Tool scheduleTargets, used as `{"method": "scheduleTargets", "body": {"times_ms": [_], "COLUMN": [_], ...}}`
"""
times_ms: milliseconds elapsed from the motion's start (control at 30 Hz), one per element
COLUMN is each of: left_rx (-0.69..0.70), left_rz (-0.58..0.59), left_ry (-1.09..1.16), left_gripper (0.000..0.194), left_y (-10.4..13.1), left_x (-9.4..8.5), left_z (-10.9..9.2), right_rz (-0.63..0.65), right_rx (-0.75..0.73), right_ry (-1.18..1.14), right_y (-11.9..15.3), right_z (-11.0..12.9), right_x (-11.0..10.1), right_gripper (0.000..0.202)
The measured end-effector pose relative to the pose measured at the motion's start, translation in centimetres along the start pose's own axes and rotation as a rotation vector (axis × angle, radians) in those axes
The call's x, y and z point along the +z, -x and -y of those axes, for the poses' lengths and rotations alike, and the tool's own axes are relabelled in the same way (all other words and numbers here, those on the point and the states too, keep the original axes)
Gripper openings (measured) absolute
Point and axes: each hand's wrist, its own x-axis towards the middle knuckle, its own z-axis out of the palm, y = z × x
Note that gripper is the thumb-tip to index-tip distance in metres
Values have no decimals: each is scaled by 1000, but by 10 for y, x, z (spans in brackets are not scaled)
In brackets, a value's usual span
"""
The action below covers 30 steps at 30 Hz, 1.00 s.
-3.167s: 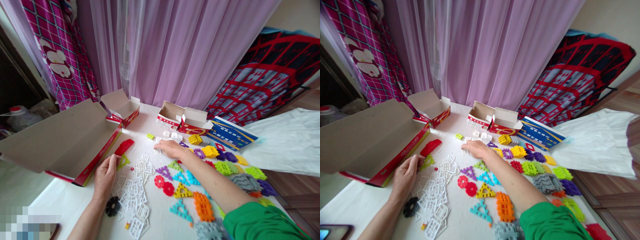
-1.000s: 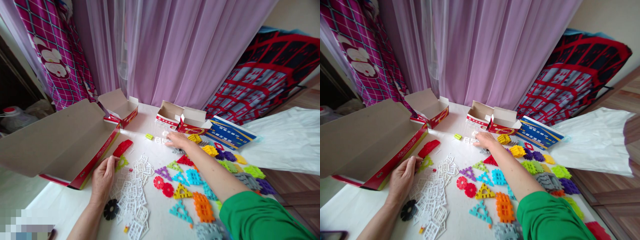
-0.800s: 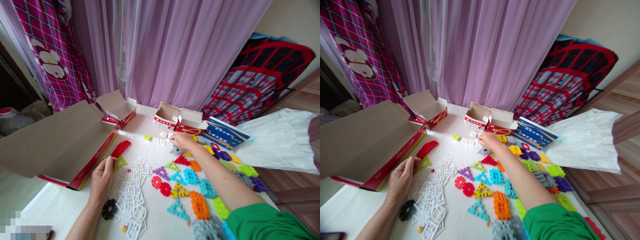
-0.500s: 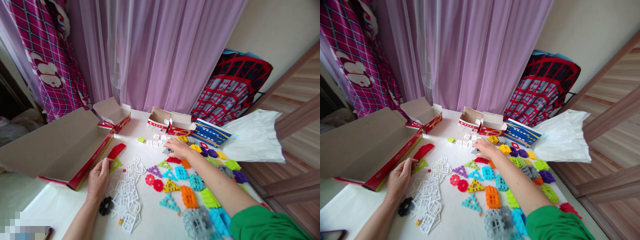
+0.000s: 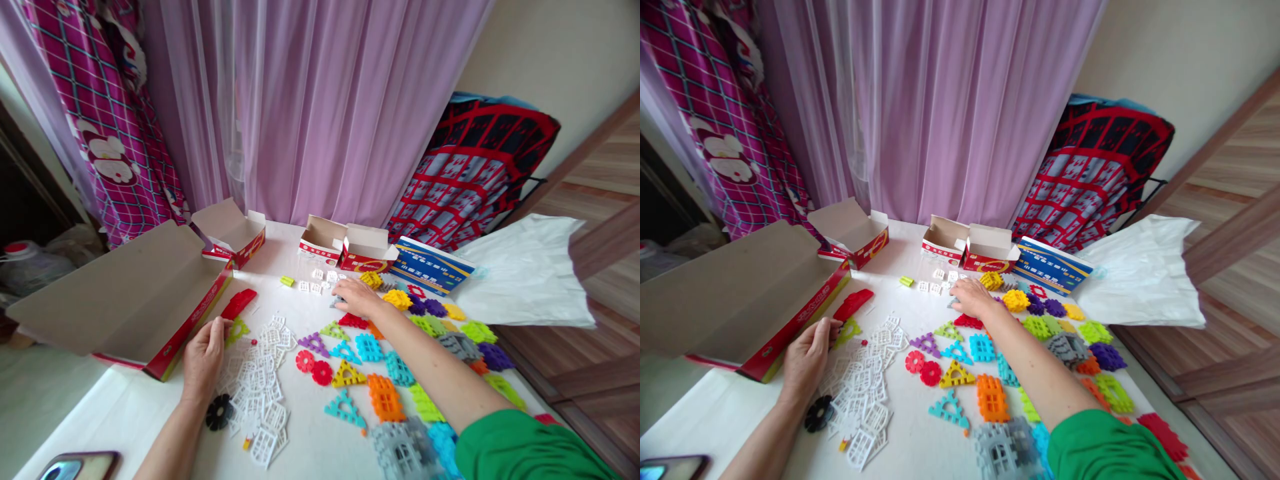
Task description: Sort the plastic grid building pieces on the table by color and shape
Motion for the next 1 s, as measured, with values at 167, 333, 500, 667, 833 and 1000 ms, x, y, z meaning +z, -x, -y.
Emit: {"method": "scheduleTargets", "body": {"times_ms": [167,333,500,667,833,1000], "left_rx": [110,233,351,354,360,360], "left_rz": [-22,60,314,444,459,344], "left_ry": [-55,-283,-724,-987,-995,-1025], "left_gripper": [44,45,57,76,74,67], "left_y": [7,16,51,86,82,52], "left_x": [-1,-20,-34,-6,19,11], "left_z": [-8,-12,4,1,-17,-17], "right_rz": [-130,-230,-371,-527,-656,-647], "right_rx": [21,-47,-62,-24,-13,-69], "right_ry": [-61,-113,-240,-401,-527,-678], "right_y": [28,78,117,145,173,184], "right_z": [17,38,67,105,149,190], "right_x": [-17,-31,-38,-40,-23,14], "right_gripper": [29,24,23,24,23,24]}}
